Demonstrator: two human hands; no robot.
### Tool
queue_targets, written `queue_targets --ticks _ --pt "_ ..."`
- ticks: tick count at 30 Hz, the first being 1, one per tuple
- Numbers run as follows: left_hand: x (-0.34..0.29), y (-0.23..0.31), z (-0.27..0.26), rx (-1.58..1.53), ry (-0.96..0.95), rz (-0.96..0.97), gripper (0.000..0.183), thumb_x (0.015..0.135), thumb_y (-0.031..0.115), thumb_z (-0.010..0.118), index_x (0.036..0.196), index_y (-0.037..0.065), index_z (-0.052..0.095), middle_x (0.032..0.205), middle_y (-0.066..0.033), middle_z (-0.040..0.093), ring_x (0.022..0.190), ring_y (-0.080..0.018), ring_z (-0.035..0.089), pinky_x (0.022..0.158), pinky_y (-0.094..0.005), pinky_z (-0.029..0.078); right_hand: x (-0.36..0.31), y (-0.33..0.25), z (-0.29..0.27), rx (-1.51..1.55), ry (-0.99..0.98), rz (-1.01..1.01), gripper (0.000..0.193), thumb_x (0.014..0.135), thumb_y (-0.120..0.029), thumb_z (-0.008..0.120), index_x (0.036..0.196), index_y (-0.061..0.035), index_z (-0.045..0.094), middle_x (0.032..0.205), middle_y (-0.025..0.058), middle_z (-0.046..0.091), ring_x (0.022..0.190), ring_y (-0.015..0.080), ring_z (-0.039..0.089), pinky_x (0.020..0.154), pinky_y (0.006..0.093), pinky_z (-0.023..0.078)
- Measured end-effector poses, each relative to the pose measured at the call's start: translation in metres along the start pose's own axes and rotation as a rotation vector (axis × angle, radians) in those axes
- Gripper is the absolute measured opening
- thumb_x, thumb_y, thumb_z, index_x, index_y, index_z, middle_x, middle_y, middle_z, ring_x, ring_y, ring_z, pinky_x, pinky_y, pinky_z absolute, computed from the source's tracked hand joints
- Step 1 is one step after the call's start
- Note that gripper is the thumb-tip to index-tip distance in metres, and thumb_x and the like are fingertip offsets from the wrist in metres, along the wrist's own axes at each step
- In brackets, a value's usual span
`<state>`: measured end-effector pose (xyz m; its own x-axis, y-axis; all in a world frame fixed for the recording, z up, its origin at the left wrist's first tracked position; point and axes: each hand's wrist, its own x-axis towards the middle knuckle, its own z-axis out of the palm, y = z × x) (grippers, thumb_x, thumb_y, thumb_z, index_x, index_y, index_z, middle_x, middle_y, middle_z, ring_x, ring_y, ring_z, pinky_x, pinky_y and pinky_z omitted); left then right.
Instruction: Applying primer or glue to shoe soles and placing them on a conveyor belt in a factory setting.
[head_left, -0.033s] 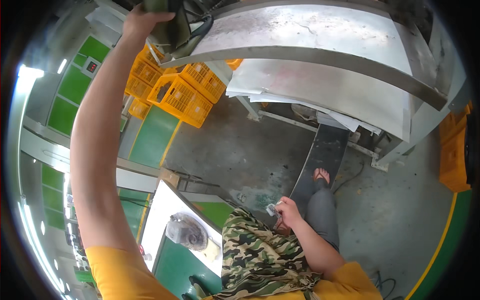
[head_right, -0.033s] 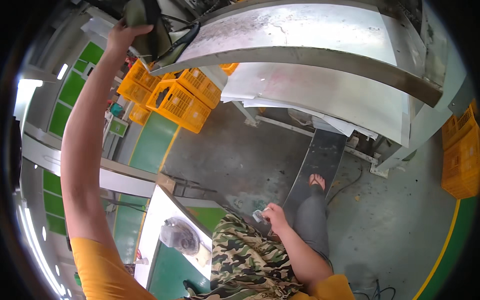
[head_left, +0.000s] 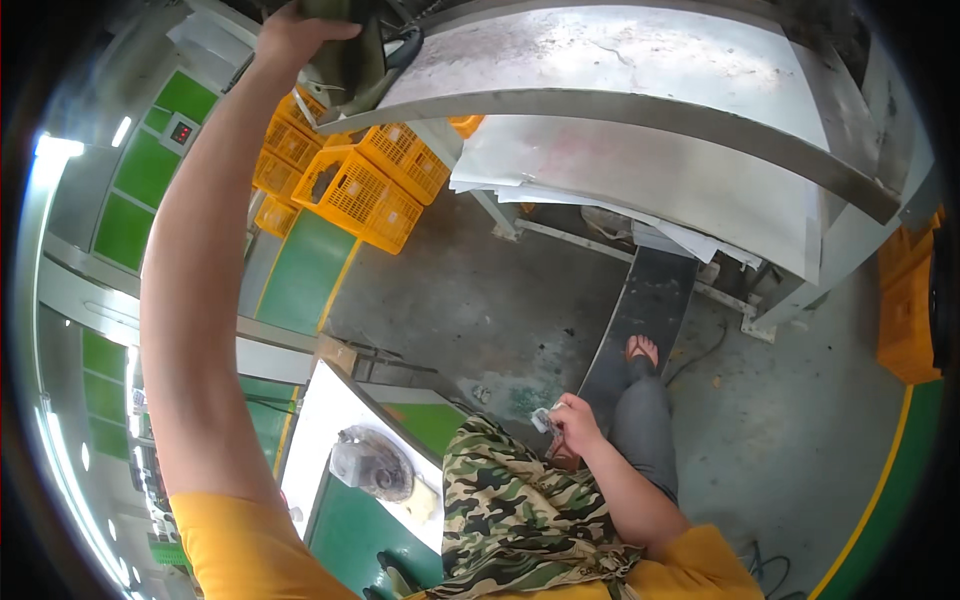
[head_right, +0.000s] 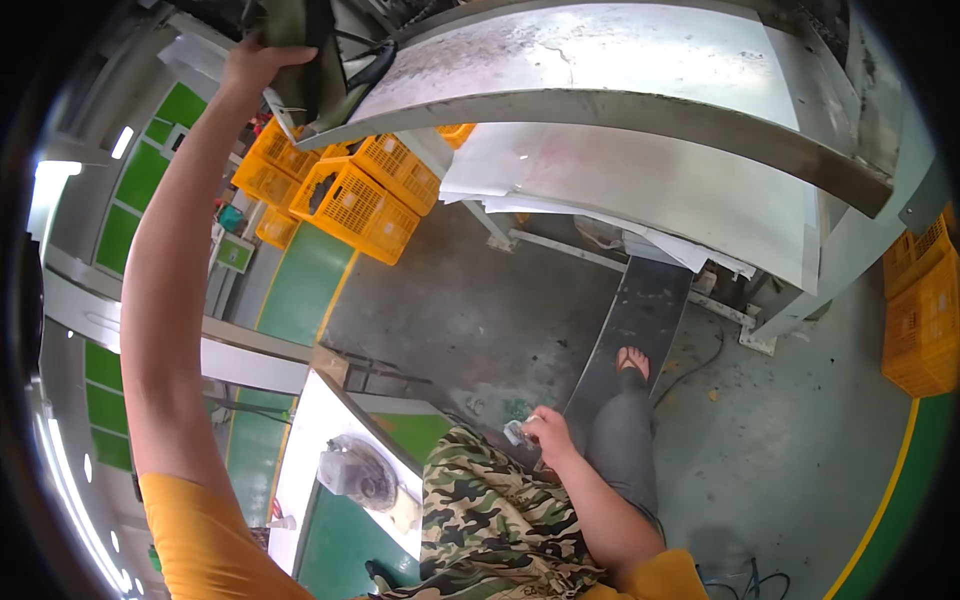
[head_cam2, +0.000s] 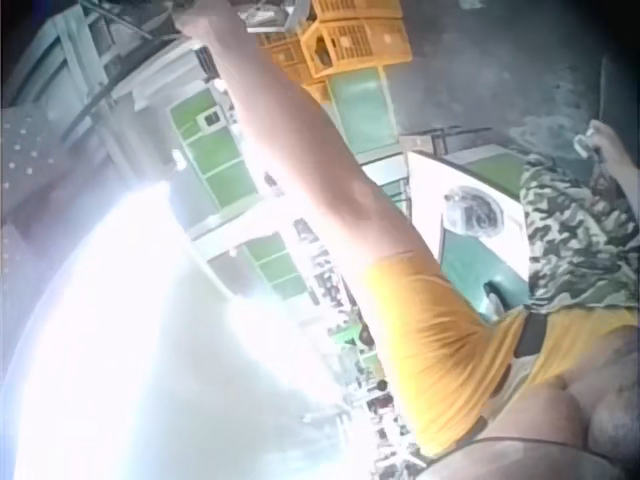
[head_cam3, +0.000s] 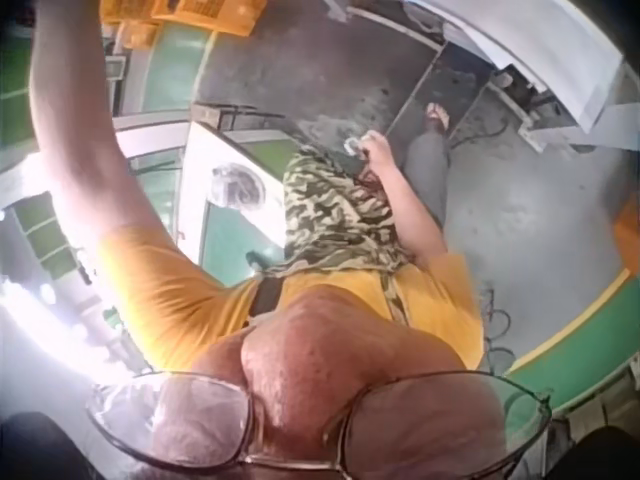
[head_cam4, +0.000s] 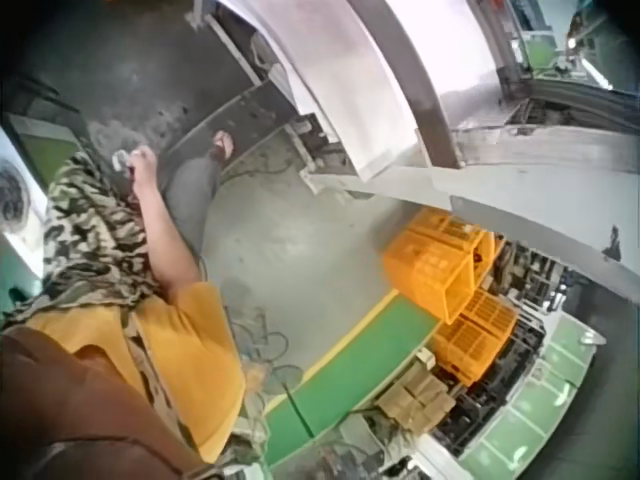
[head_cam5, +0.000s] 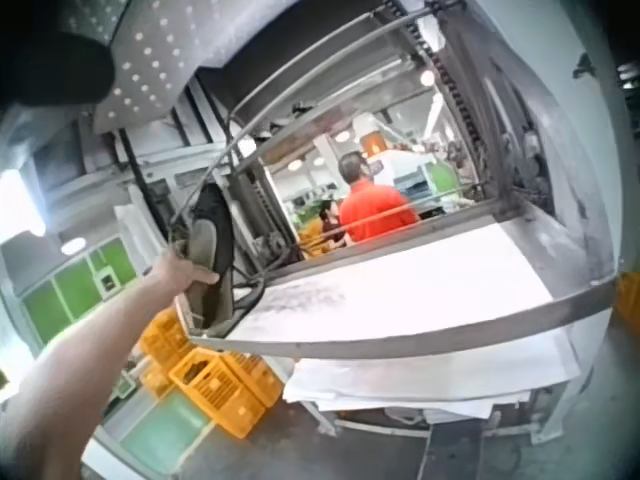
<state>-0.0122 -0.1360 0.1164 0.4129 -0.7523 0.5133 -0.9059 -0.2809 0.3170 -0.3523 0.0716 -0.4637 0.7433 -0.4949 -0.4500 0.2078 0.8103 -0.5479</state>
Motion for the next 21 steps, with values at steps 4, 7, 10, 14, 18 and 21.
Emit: queue_targets --ticks 4,7,10,14,18,21 --pt "0.003 0.000 0.055 0.380 -0.083 0.019 0.069 0.067 0.045 0.080 0.120 0.003 0.065 0.107 -0.0141 0.070 0.096 -0.0245 0.067 0.089 -0.0335 0.049 -0.001 -0.003 0.001 0.010 -0.023 -0.021 0.011 0.075 -0.006 0.065 0.074 -0.0076 0.054 0.068 -0.0006 0.052 0.061 0.0094 0.048 0.054 0.0257 0.035" --pt "-0.015 -0.048 0.054 0.262 -0.021 -0.029 0.063 0.074 0.047 0.076 0.122 0.007 0.065 0.109 -0.0144 0.070 0.097 -0.0222 0.067 0.089 -0.0323 0.049 -0.002 0.009 0.002 0.001 -0.019 0.006 0.011 0.075 -0.006 0.064 0.074 -0.0074 0.053 0.068 -0.0011 0.052 0.061 0.0093 0.048 0.055 0.0267 0.036" --pt "-0.076 -0.036 0.041 -0.085 0.113 0.122 0.050 0.079 0.027 0.076 0.122 0.003 0.063 0.108 -0.0144 0.069 0.098 -0.0221 0.065 0.088 -0.0320 0.050 -0.003 -0.008 0.006 -0.135 0.037 0.005 0.011 0.073 -0.003 0.062 0.073 -0.0093 0.053 0.067 -0.0014 0.051 0.060 0.0088 0.048 0.051 0.0258 0.036" --pt "-0.280 -0.073 0.009 -0.014 -0.066 0.197 0.041 0.080 0.021 0.077 0.114 0.000 0.065 0.109 -0.0089 0.070 0.097 -0.0185 0.066 0.089 -0.0297 0.049 0.003 -0.008 0.013 -0.109 0.049 -0.080 0.013 0.070 0.002 0.056 0.071 -0.0090 0.051 0.069 -0.0012 0.051 0.063 0.0103 0.049 0.061 0.0268 0.043" --pt "-0.536 -0.143 -0.034 0.069 -0.380 -0.331 0.046 0.076 0.021 0.076 0.116 0.003 0.063 0.108 -0.0148 0.069 0.098 -0.0268 0.067 0.087 -0.0338 0.052 0.021 0.010 -0.023 -0.116 -0.079 -0.030 0.009 0.083 -0.005 0.055 0.078 -0.0110 0.050 0.075 0.0030 0.058 0.070 0.0164 0.059 0.059 0.0346 0.050" --pt "-0.755 -0.212 -0.077 0.077 -0.618 -1.120 0.049 0.070 0.027 0.078 0.113 0.005 0.068 0.109 -0.0147 0.069 0.098 -0.0296 0.067 0.088 -0.0355 0.051 0.004 -0.002 -0.007 -0.197 -0.126 0.134 0.006 0.084 -0.008 0.055 0.081 -0.0115 0.051 0.081 0.0041 0.061 0.073 0.0175 0.061 0.060 0.0356 0.049"
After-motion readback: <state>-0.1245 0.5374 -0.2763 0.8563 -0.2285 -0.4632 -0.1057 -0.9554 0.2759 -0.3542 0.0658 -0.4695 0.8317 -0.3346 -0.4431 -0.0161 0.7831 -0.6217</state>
